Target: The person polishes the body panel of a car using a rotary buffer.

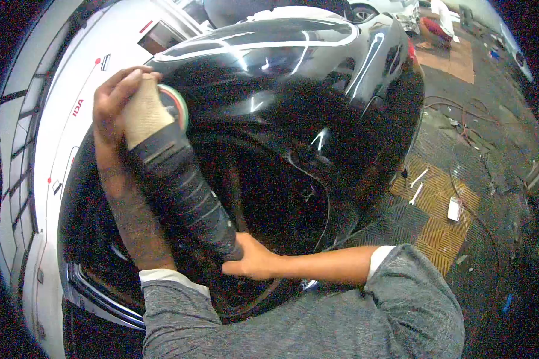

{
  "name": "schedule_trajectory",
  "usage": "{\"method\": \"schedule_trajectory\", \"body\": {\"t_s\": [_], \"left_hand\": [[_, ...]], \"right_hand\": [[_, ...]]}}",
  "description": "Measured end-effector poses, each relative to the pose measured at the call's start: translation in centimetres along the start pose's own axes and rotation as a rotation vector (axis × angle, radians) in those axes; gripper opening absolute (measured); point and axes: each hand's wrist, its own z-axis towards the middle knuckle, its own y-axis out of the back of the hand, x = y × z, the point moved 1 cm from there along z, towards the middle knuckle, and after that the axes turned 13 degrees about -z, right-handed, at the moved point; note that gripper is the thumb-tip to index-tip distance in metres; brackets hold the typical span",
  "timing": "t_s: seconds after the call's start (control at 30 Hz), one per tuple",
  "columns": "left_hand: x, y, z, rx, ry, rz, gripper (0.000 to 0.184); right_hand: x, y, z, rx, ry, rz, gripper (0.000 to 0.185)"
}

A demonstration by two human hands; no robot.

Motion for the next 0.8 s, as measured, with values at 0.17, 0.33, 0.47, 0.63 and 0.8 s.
{"method": "schedule_trajectory", "body": {"t_s": [0.17, 0.33, 0.47, 0.63, 0.8], "left_hand": [[1.8, -2.0, -0.3, 0.016, 0.054, -0.034, 0.032], [8.3, -10.4, 0.9, 0.182, 0.143, -0.192, 0.025], [11.8, -14.5, 1.8, 0.232, 0.056, -0.045, 0.028], [10.9, -13.1, 2.1, 0.258, -0.053, 0.162, 0.027], [6.6, -3.7, 2.3, 0.363, -0.696, 0.748, 0.026]], "right_hand": [[-0.7, 0.5, -1.3, 0.033, -0.036, 0.055, 0.047], [-5.3, 2.2, -6.8, -0.254, -0.065, 0.111, 0.047], [-9.8, 3.0, -8.5, -0.336, -0.249, 0.187, 0.056], [-9.6, 2.8, -7.8, -0.341, -0.273, 0.043, 0.066], [-4.0, 2.1, -4.0, -0.273, -0.097, -0.143, 0.045]]}}
